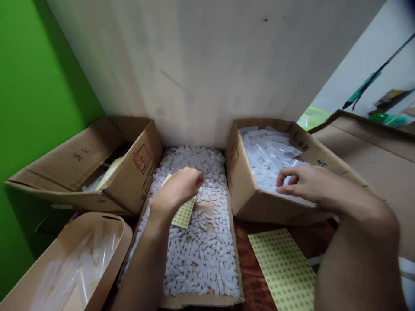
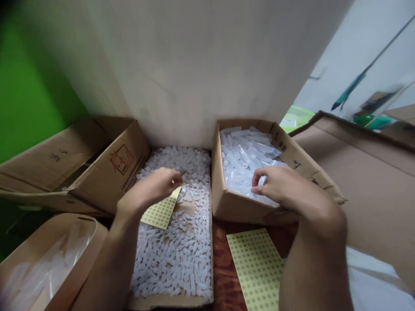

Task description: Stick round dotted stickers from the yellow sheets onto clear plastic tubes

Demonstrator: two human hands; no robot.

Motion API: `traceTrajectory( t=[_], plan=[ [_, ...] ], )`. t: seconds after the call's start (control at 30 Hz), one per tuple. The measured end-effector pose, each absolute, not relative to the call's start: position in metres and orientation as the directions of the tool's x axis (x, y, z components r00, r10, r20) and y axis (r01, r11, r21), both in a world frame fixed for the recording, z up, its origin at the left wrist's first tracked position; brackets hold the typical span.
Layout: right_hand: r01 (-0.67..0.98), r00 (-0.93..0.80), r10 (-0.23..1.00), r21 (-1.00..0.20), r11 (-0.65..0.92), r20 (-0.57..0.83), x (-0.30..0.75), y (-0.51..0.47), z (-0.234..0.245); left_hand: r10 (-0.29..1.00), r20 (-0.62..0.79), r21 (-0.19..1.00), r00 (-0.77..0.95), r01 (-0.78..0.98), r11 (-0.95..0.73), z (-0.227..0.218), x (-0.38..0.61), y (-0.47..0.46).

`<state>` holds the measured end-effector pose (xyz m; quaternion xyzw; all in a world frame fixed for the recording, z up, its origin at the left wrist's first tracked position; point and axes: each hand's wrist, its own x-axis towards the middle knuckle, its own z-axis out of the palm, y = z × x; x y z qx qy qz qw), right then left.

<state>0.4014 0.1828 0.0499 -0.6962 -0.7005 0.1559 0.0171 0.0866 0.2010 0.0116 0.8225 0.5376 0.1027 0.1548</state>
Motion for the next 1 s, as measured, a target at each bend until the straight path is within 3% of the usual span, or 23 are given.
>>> traceTrajectory(
  t=[0.13, 0.37, 0.67, 0.8, 1.0],
  plan=[
    [0.976, 0.002, 0.989, -0.216, -0.035, -0.148, 0.399, 0.181, 0.052, 0.885, -0.103, 0.302, 0.455, 0.862, -0.408, -0.014, 0.114, 0.205],
    [0.985, 0.03, 0.98, -0.158, -0.062, -0.197, 0.394, 0.18, 0.057, 0.866, -0.153, 0.24, 0.476, 0.868, -0.435, -0.048, 0.131, 0.21],
    [0.987, 0.097, 0.995, -0.129, -0.101, -0.035, 0.387, 0.177, 0.063, 0.841, -0.16, 0.245, 0.518, 0.846, -0.474, -0.049, 0.132, 0.211],
    [0.967, 0.116, 0.982, -0.241, -0.078, 0.148, 0.38, 0.176, 0.065, 0.831, -0.147, 0.256, 0.536, 0.832, -0.492, -0.044, 0.132, 0.208],
    [0.879, 0.013, 0.938, -0.451, 0.155, 0.347, 0.353, 0.168, 0.071, 0.832, -0.081, 0.288, 0.549, 0.812, -0.508, -0.039, 0.123, 0.213]
  ],
)
